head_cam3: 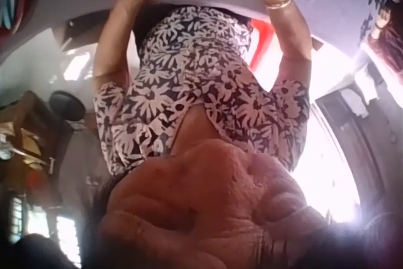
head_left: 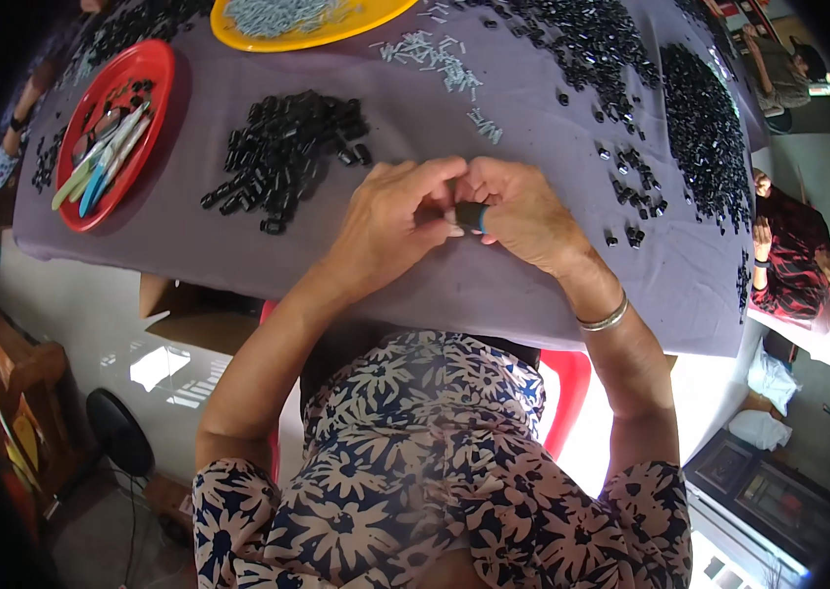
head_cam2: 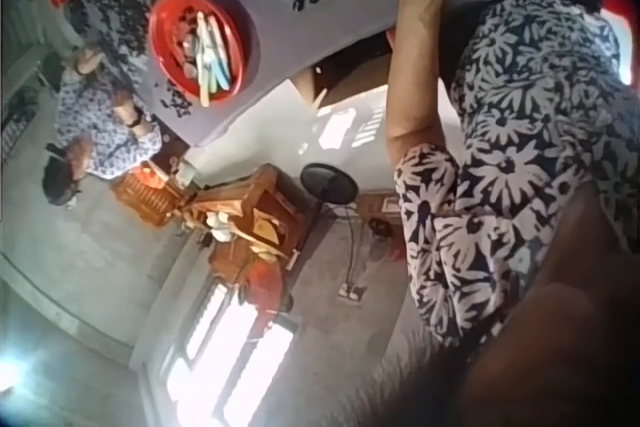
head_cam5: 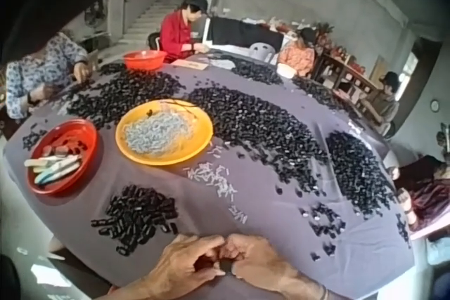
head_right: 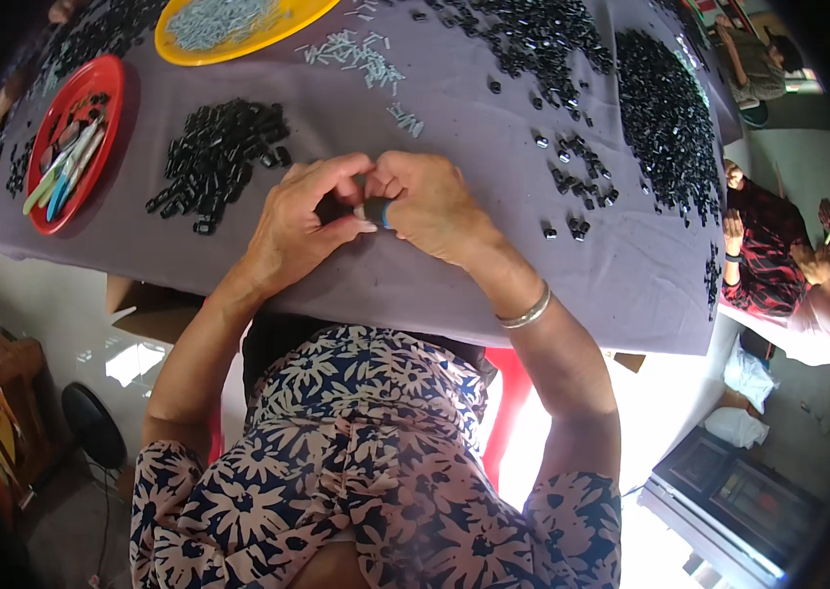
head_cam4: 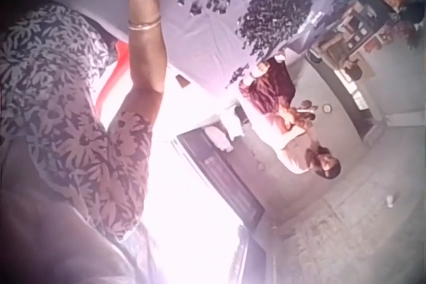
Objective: The person assembles small black plastic components by hand on a table.
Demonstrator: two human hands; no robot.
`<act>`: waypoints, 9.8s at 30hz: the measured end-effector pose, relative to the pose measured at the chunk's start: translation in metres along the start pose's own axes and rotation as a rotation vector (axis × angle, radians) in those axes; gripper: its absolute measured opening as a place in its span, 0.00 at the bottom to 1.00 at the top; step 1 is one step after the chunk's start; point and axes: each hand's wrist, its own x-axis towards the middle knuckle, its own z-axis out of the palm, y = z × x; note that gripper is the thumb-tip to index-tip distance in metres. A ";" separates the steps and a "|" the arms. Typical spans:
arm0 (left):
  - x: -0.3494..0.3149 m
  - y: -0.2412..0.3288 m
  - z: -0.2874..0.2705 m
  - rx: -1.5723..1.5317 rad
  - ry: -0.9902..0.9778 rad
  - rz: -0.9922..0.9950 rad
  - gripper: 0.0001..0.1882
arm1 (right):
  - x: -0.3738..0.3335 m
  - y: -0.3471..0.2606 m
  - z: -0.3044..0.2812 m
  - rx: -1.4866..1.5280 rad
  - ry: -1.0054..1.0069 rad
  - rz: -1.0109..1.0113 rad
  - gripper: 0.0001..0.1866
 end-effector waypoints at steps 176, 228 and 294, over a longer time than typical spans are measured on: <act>-0.005 0.002 -0.014 0.347 0.098 -0.061 0.09 | 0.019 0.023 0.053 -0.458 0.575 -0.962 0.23; -0.001 -0.003 -0.017 0.334 0.076 -0.036 0.09 | 0.025 0.008 0.023 -0.492 0.171 -0.860 0.15; -0.005 -0.008 -0.010 0.339 0.113 -0.042 0.08 | 0.015 0.015 0.021 -0.303 0.338 -0.753 0.14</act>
